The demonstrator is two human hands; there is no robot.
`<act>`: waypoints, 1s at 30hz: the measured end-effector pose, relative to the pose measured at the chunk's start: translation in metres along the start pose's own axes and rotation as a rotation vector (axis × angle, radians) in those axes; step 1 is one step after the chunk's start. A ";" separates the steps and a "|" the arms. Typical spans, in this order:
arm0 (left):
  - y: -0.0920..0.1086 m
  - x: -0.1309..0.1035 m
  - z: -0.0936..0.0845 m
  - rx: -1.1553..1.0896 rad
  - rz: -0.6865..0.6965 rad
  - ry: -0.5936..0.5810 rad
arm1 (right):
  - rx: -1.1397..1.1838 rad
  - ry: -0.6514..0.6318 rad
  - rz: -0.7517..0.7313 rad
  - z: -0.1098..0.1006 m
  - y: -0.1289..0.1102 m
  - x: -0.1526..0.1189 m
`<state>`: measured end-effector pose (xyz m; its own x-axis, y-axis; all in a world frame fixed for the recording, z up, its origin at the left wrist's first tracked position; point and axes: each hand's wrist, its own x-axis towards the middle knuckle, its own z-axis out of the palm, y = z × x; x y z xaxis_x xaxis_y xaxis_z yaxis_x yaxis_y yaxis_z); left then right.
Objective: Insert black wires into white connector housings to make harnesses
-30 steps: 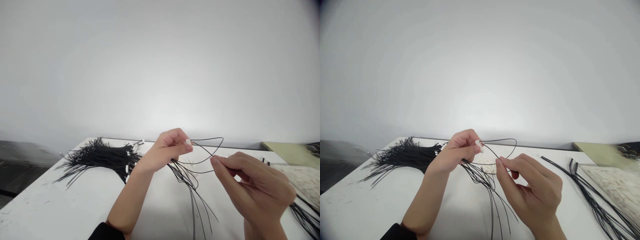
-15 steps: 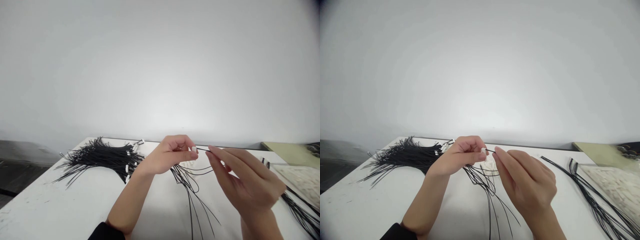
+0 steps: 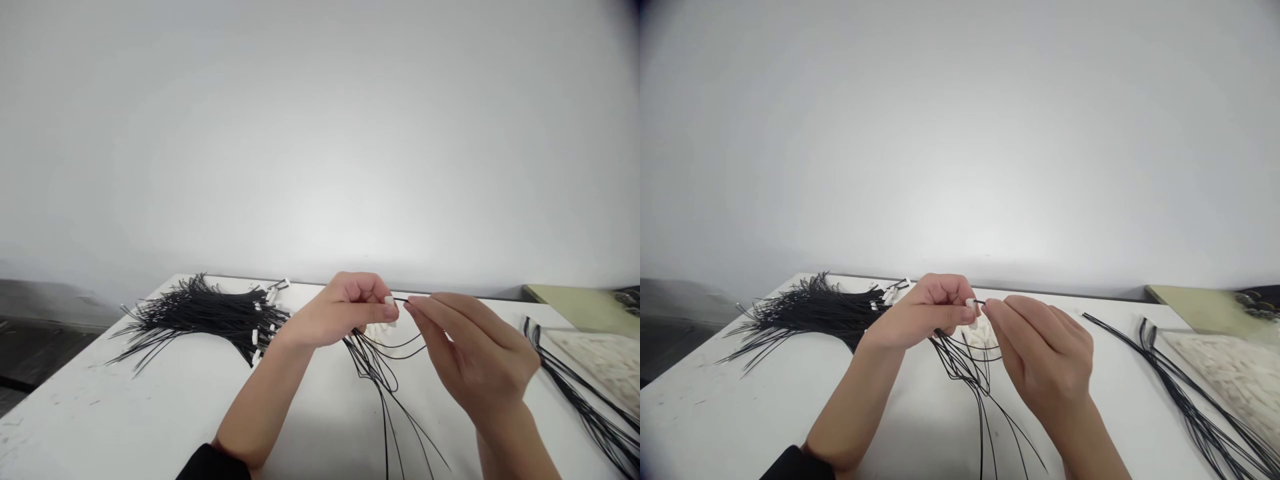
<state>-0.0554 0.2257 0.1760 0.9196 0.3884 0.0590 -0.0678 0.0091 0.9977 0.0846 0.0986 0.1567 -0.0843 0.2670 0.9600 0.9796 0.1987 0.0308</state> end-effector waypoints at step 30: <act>0.006 -0.005 0.009 0.159 -0.047 0.010 | -0.125 0.059 0.078 -0.001 -0.002 0.006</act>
<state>-0.0567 0.2155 0.1820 0.9165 0.3999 0.0121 0.0384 -0.1181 0.9923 0.0822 0.0987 0.1624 -0.0003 0.2203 0.9754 0.9981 0.0600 -0.0133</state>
